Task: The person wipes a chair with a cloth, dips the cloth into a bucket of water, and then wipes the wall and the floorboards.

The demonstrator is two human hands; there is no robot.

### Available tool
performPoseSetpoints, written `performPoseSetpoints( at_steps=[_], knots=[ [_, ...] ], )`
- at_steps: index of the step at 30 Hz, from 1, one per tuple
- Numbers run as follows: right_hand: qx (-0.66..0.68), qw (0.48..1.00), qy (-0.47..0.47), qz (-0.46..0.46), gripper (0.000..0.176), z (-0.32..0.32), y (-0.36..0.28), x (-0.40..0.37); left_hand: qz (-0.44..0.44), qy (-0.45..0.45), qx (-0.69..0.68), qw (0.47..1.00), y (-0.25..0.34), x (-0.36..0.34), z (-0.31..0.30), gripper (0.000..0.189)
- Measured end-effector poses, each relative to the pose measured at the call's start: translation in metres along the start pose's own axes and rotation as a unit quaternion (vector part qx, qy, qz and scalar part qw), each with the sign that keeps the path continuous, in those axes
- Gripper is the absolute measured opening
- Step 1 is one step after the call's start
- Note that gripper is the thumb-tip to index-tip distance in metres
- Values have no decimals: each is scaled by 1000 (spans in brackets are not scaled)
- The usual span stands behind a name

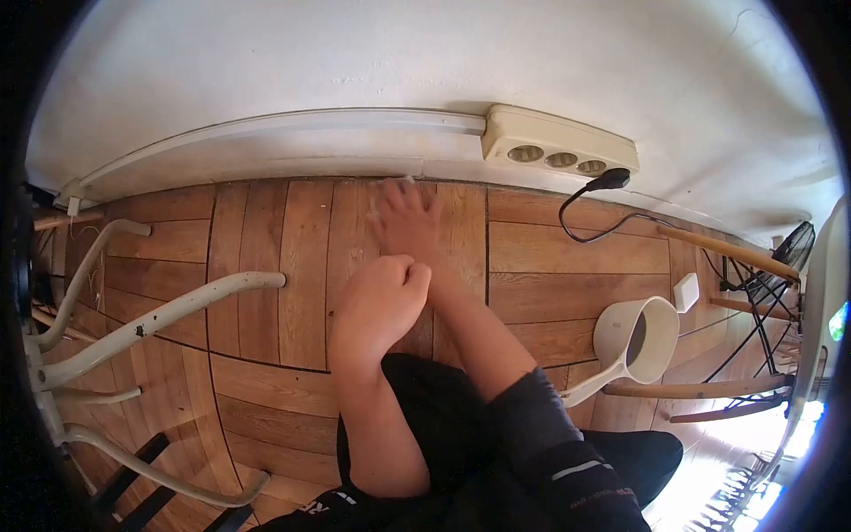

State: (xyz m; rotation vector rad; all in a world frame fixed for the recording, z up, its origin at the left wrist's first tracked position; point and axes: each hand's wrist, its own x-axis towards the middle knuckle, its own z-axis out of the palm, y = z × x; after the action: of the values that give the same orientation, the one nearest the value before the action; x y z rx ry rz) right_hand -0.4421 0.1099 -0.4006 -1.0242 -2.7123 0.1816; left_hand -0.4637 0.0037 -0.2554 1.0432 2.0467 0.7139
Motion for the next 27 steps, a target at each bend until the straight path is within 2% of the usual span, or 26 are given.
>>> performPoseSetpoints(
  at_steps=[2, 4, 8, 12, 16, 18, 19, 24, 27],
  knots=[
    [-17, 996, -61, 57, 47, -23, 22, -11, 2, -6, 2, 1000, 0, -2, -3, 35],
    [-87, 992, -1, 88, 49, -27, 55, -30, 3, -10, -1, 1000, 0, -3, -6, 35],
    [-95, 982, -4, 162, 49, -51, 112, -56, -24, -31, -5, 999, 2, -6, -10, 36],
    [-101, 969, 9, 227, 51, -42, 119, -63, -11, -17, 9, 1000, 1, -5, -6, 37],
    [-108, 973, 10, 203, 53, -41, 94, -87, -20, -39, -1, 999, 8, -2, -8, 37],
    [-88, 976, -53, 193, 54, -51, 81, -104, -9, -31, 3, 999, 9, -2, -6, 37],
    [-88, 975, -55, 195, 54, -49, 83, -105, -9, -33, 3, 999, 10, -2, -5, 37],
    [-76, 983, 3, 166, 56, -40, 97, -76, -3, -35, 8, 999, 9, -3, -1, 37],
    [-89, 981, -7, 172, 59, -39, 104, -63, -10, -51, -4, 999, 10, -4, -4, 36]
  ],
)
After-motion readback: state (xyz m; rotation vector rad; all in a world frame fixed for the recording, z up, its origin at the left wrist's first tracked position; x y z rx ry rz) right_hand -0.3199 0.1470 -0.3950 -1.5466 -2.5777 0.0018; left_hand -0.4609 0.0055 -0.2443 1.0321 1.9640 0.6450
